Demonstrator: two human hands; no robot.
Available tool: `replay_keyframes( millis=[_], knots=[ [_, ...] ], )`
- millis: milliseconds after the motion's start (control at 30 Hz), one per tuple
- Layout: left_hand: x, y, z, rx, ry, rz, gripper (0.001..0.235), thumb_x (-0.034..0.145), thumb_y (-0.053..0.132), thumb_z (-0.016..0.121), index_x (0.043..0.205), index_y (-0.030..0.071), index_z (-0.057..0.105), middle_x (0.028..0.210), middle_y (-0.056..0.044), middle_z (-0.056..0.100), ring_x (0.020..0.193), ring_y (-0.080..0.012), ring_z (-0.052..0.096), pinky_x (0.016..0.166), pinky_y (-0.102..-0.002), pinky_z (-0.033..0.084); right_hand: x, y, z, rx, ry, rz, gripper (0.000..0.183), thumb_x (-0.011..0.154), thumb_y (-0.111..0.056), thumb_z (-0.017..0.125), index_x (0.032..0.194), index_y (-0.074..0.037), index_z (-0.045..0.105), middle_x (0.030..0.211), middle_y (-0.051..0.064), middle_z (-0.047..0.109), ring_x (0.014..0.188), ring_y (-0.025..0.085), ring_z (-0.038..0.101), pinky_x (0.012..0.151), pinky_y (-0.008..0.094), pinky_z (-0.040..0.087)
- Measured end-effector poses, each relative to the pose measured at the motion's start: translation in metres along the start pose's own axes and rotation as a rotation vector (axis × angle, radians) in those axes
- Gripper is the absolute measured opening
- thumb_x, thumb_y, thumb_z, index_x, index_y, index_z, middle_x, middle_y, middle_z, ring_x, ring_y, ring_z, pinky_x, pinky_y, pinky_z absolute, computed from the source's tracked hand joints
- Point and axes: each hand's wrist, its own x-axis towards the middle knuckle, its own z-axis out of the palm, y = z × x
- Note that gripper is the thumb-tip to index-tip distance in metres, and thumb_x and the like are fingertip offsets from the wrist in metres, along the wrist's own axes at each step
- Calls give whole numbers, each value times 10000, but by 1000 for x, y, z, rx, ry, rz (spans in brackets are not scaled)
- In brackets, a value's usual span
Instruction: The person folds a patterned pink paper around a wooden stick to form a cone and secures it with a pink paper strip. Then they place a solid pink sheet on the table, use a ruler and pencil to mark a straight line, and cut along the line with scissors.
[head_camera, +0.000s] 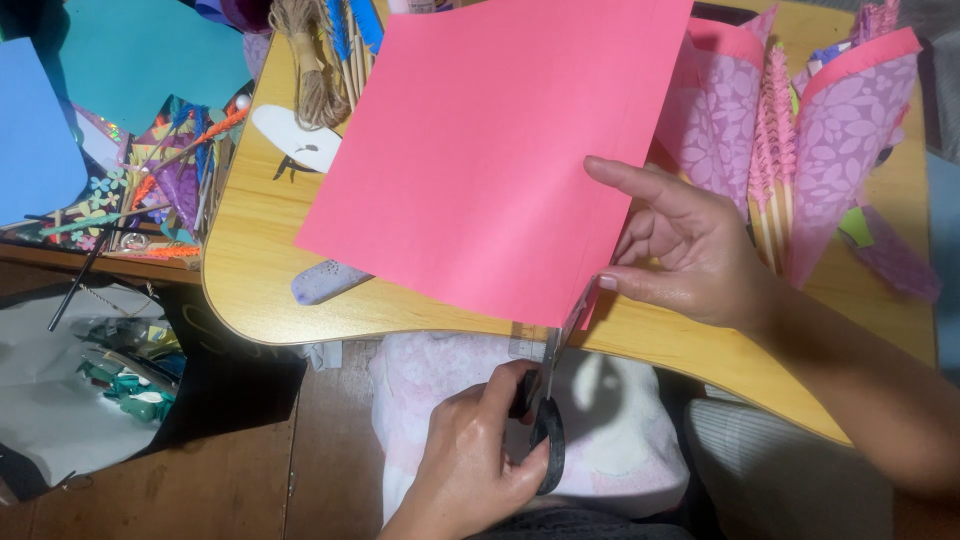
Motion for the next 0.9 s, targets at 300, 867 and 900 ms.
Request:
replay_keyframes(
  millis=[300, 867, 900],
  knots=[
    [-2, 0, 1, -12, 16, 36, 449, 776, 249, 648, 1202, 125, 577, 796, 64, 718, 451, -204, 646, 560, -355, 525, -1, 0, -1, 7, -1, -6, 870, 779, 91, 786, 1550, 6, 392, 1348, 141, 627, 833, 142, 745, 834, 238, 656],
    [-7, -2, 3, -20, -17, 26, 405, 834, 219, 643, 1225, 125, 592, 559, -11, 622, 441, -232, 619, 489, -362, 471, -6, 1, -3, 36, -11, 14, 894, 780, 63, 801, 1569, -19, 389, 1026, 106, 742, 811, 135, 758, 833, 237, 655],
    [-7, -3, 4, -18, -17, 32, 408, 836, 217, 644, 1229, 123, 585, 562, -17, 626, 447, -242, 627, 491, -371, 475, -6, 1, -3, 42, -8, 16, 892, 779, 65, 800, 1567, -19, 391, 1033, 110, 742, 814, 138, 757, 833, 242, 658]
  ],
)
